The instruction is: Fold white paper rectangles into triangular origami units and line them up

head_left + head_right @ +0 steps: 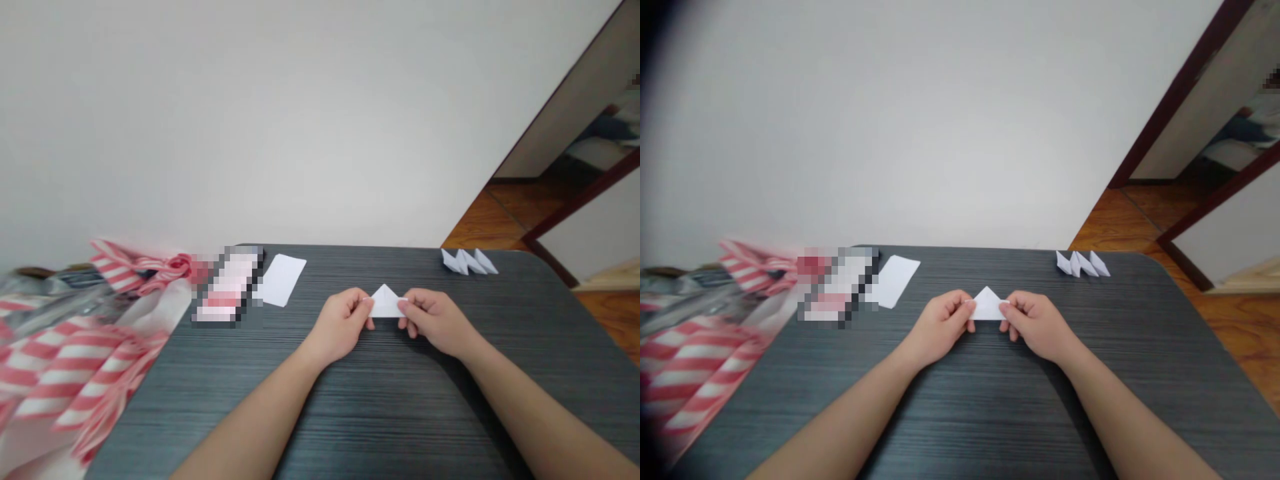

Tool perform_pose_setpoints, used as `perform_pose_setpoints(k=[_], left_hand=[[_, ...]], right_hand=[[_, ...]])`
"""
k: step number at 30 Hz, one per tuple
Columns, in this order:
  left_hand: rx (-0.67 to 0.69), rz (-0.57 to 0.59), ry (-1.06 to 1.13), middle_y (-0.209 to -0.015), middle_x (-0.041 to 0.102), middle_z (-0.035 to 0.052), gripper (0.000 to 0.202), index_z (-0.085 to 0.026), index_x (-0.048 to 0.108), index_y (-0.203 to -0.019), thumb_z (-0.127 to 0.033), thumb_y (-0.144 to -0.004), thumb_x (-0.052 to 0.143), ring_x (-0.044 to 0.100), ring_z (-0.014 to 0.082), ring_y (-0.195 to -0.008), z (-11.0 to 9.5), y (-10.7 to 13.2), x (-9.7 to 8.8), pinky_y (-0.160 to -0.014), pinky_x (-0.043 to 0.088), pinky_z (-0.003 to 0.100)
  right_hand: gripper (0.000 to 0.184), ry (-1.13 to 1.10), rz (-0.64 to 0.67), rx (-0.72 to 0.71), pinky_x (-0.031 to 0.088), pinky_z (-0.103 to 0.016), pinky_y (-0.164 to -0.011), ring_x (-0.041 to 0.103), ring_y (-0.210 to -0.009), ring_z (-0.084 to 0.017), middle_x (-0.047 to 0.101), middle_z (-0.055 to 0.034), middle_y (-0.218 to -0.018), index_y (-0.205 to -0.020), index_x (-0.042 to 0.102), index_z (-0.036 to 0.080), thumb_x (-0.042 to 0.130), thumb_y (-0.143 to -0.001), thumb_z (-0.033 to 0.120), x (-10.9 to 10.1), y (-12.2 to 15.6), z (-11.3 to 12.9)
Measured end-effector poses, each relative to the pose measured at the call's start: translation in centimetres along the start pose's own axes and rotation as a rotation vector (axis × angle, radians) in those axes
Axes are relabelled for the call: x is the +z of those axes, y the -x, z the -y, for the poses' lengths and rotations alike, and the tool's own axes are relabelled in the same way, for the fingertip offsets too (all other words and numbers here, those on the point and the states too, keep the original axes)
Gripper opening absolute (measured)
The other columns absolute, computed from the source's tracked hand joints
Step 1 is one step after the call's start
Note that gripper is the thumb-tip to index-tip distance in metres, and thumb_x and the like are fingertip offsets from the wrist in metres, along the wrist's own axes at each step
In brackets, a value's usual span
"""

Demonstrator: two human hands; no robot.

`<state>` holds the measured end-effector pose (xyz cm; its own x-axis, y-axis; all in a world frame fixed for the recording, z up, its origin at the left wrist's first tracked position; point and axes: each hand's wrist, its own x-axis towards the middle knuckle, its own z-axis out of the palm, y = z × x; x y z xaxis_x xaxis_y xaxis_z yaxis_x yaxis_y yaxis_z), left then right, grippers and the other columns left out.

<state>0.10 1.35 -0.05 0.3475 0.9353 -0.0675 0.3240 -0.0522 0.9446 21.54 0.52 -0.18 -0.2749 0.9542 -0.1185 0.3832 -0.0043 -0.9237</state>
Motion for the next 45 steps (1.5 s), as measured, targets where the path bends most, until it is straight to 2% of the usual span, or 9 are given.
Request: perform_pose_setpoints(k=[8,13,19,24,30,33,36,41,45], left_hand=[[-0.021,-0.002,0.049,-0.051,0.051,-0.0046,0.035,-0.018,0.056,-0.069,-0.04,-0.094,0.047,0.04,0.0098,-0.047,0.33,-0.18,0.0,-0.052,0.033,0.022],[-0.047,0.022,0.108,-0.055,0.056,-0.0036,0.03,-0.018,0.053,-0.069,-0.038,-0.091,0.052,0.044,0.0092,-0.048,0.11,-0.14,0.02,-0.052,0.034,0.022],[-0.019,0.076,0.176,-0.063,0.057,-0.0034,0.02,-0.017,0.06,-0.082,-0.035,-0.088,0.057,0.046,0.0089,-0.052,0.06,-0.05,0.39,-0.052,0.035,0.021],[-0.036,0.093,0.12,-0.058,0.051,-0.0052,0.022,-0.017,0.054,-0.075,-0.036,-0.087,0.059,0.046,0.009,-0.053,0.14,-0.07,0.39,-0.051,0.034,0.021],[-0.064,0.081,0.151,-0.058,0.053,-0.0056,0.02,-0.019,0.051,-0.078,-0.035,-0.09,0.053,0.048,0.0091,-0.049,-0.22,-0.09,0.29,-0.05,0.037,0.021],[-0.058,0.11,0.128,-0.059,0.055,-0.0045,0.023,-0.019,0.05,-0.076,-0.037,-0.09,0.054,0.049,0.0092,-0.05,-0.07,-0.07,0.39,-0.051,0.037,0.021],[-0.024,0.099,0.09,-0.061,0.056,-0.0037,0.025,-0.018,0.051,-0.076,-0.039,-0.088,0.058,0.048,0.0093,-0.052,0.26,-0.08,0.58,-0.051,0.036,0.021],[0.02,-0.055,0.04,-0.057,0.051,-0.0058,0.028,-0.019,0.048,-0.074,-0.04,-0.084,0.065,0.045,0.009,-0.051,0.33,-0.11,0.68,-0.051,0.034,0.021],[-0.003,0.033,0.028,-0.055,0.053,-0.0024,0.036,-0.017,0.055,-0.065,-0.043,-0.09,0.055,0.047,0.01,-0.051,-0.34,0.08,0.54,-0.051,0.036,0.022]], right_hand=[[0.032,-0.034,-0.012,0.02,0.037,-0.022,-0.049,0.049,-0.043,-0.009,0.061,0.0029,-0.051,-0.071,0.06,0.018,0.054,-0.095,0.039,-0.01,-0.11,-0.38],[0.032,-0.085,-0.018,0.013,0.037,-0.022,-0.047,0.053,-0.045,-0.01,0.062,0.002,-0.054,-0.069,0.057,0.019,0.056,-0.093,0.039,-0.13,0.1,-0.65],[0.027,-0.089,0.009,0.042,0.037,-0.021,-0.045,0.052,-0.043,-0.01,0.062,0.0026,-0.055,-0.067,0.052,0.02,0.057,-0.09,0.034,0.0,0.08,-0.64],[0.027,0.014,0.01,-0.022,0.042,-0.023,-0.053,0.054,-0.048,-0.011,0.061,0.0024,-0.052,-0.068,0.057,0.019,0.056,-0.091,0.034,0.17,0.05,-0.36],[0.014,-0.077,-0.018,-0.071,0.037,-0.024,-0.048,0.048,-0.047,-0.011,0.062,0.0024,-0.063,-0.087,0.062,0.02,0.058,-0.09,0.033,0.71,0.15,-0.38],[0.016,-0.016,-0.016,-0.127,0.038,-0.024,-0.052,0.049,-0.052,-0.011,0.06,0.0014,-0.063,-0.077,0.062,0.019,0.06,-0.088,0.03,0.73,0.19,-0.08],[0.023,0.03,-0.059,-0.225,0.041,-0.026,-0.057,0.053,-0.06,-0.014,0.061,-0.0015,-0.071,-0.07,0.062,0.019,0.058,-0.09,0.03,0.59,0.15,0.1],[0.021,0.079,-0.263,-0.346,0.049,-0.032,-0.073,0.062,-0.081,-0.021,0.067,-0.0072,-0.089,-0.074,0.063,0.021,0.058,-0.091,0.032,0.52,0.1,-0.09],[0.017,0.23,-0.34,-0.427,0.051,-0.037,-0.082,0.067,-0.09,-0.024,0.072,-0.009,-0.1,-0.076,0.064,0.022,0.059,-0.091,0.026,0.65,0.05,-0.23]])
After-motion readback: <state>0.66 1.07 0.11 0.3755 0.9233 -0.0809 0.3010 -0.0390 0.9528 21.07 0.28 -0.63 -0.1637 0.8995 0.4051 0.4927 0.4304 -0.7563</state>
